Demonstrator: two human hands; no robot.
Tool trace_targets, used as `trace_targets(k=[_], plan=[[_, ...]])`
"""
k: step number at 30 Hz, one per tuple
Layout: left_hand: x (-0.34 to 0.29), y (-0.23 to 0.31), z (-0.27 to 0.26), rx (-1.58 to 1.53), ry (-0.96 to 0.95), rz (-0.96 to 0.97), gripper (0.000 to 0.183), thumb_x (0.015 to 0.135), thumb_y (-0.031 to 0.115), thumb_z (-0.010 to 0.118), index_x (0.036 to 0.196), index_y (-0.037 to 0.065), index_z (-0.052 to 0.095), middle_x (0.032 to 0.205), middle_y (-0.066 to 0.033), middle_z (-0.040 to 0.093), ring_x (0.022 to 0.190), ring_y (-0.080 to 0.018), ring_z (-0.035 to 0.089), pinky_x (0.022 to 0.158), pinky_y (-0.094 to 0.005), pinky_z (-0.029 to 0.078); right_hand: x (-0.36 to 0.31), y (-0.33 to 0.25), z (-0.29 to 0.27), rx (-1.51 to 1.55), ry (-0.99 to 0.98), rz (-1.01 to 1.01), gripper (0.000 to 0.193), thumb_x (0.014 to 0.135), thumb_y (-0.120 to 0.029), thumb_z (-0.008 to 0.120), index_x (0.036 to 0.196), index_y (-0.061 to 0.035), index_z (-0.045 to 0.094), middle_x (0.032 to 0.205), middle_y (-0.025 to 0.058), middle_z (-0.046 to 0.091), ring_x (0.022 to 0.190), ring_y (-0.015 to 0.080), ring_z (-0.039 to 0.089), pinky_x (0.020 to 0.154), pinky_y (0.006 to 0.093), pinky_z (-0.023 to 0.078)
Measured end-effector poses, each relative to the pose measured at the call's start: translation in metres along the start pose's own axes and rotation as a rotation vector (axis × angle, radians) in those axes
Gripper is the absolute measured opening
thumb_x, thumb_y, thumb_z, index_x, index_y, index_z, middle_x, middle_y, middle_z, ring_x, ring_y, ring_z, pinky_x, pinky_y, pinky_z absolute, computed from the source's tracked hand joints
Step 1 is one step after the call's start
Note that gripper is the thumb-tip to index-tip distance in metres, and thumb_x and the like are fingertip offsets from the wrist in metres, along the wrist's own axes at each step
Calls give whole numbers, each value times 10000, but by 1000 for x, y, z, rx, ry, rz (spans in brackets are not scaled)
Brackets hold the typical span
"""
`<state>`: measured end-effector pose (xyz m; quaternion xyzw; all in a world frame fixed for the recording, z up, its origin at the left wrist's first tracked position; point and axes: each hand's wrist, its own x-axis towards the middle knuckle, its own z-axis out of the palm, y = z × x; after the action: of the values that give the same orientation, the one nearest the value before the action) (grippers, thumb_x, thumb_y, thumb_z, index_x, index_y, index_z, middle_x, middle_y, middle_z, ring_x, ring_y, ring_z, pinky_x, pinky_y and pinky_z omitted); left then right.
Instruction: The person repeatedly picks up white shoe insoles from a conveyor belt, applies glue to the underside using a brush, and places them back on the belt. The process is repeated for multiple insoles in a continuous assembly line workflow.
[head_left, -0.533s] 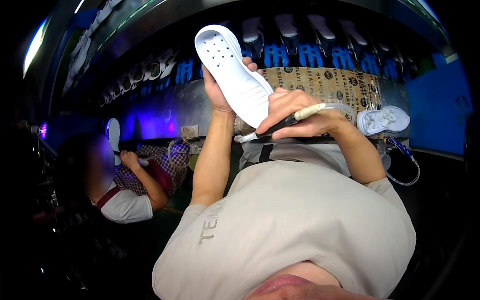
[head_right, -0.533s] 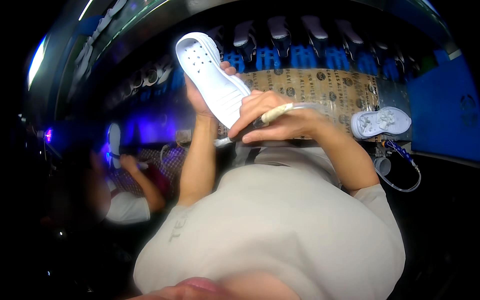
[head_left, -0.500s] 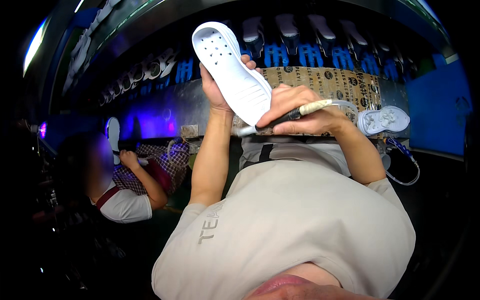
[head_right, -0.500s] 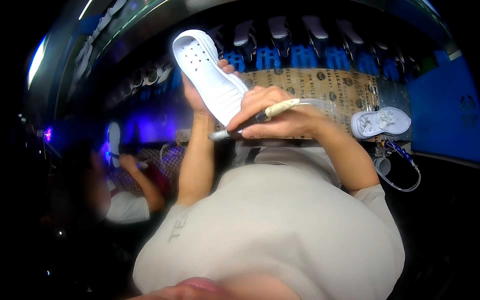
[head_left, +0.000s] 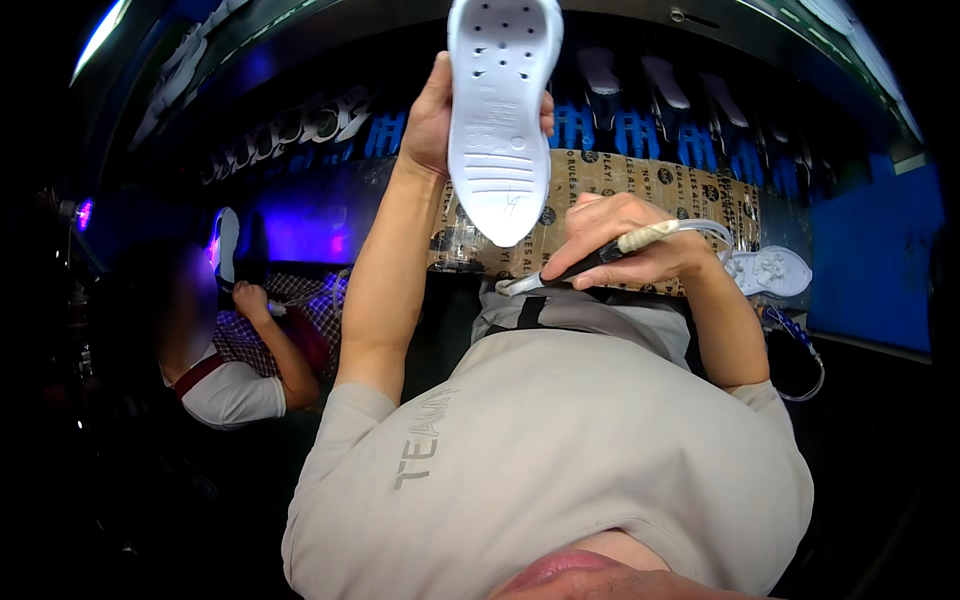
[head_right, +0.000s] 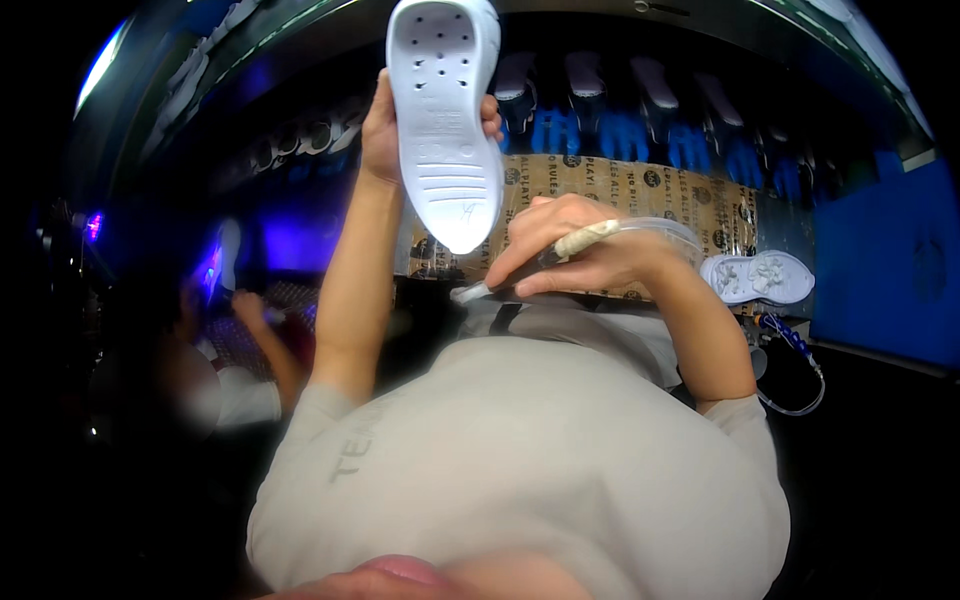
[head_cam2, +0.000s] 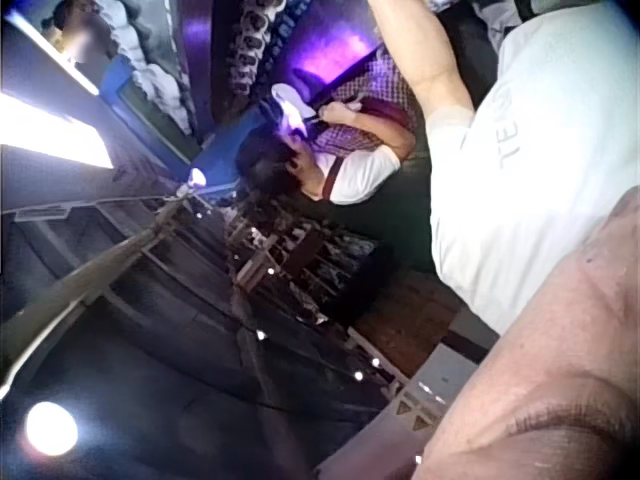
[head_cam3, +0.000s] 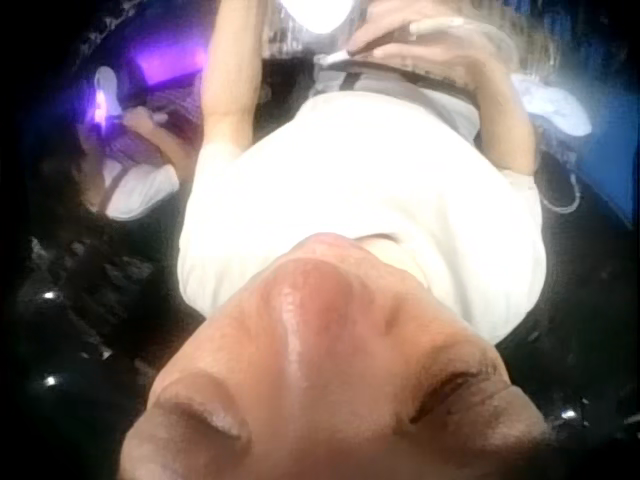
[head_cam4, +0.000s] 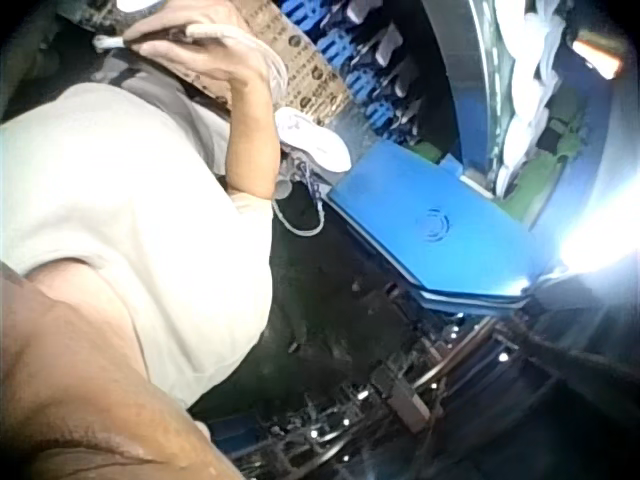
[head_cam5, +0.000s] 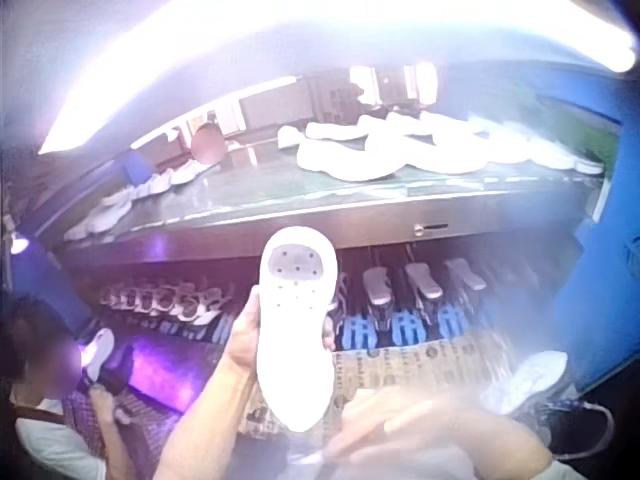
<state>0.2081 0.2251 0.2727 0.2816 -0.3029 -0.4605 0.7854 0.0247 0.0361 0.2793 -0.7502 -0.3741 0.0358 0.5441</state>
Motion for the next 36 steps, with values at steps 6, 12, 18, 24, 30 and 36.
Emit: trace_targets(k=[6, 12, 18, 24, 30, 36], plan=[[18, -4, 5, 353, 147, -225, 703, 1067, 578, 333, 1418, 7, 547, 1134, -264, 694, 965, -352, 748, 760, -421, 665, 4, 2, 4, -303, 19, 130, 307, 815, -166, 833, 1119, -160, 796, 826, 7, 681, 795, 184, 619, 773, 340, 454], [28, -5, 2, 680, 302, -450, 685, 1032, 569, 524, 1312, -43, 653, 1143, -230, 718, 949, -265, 751, 765, -354, 628, 11, -1, 1, -503, 220, 96, 256, 825, -166, 821, 1078, -132, 801, 755, -1, 642, 727, 181, 582, 734, 349, 454], [37, 0, 10, 1039, 249, -696, 654, 1023, 560, 555, 1333, -3, 675, 1323, -224, 666, 1185, -280, 651, 1007, -357, 491, 2, -3, -2, -351, 224, 146, 318, 783, -98, 837, 1091, -168, 799, 800, -6, 645, 757, 182, 577, 782, 345, 458], [34, 3, 13, 1290, 223, -797, 703, 997, 635, 526, 1327, 37, 694, 1370, -243, 639, 1245, -332, 629, 1055, -368, 457, 1, -7, -11, -413, 82, 179, 319, 787, -110, 841, 1095, -180, 798, 817, 3, 655, 789, 183, 594, 769, 352, 486], [26, 4, 3, 1188, 205, -746, 708, 1002, 645, 505, 1331, 46, 690, 1358, -231, 650, 1239, -339, 637, 1033, -387, 487, -5, -9, -17, -483, 39, 265, 304, 800, -108, 828, 1089, -196, 795, 838, -8, 658, 887, 197, 612, 850, 367, 484], [18, 15, 13, 1027, 262, -788, 708, 997, 619, 537, 1395, 43, 638, 1317, -237, 668, 1160, -303, 684, 963, -365, 541, -12, -3, -22, -558, 257, 145, 331, 794, -111, 829, 1115, -182, 792, 821, -15, 655, 759, 168, 597, 779, 352, 489]])
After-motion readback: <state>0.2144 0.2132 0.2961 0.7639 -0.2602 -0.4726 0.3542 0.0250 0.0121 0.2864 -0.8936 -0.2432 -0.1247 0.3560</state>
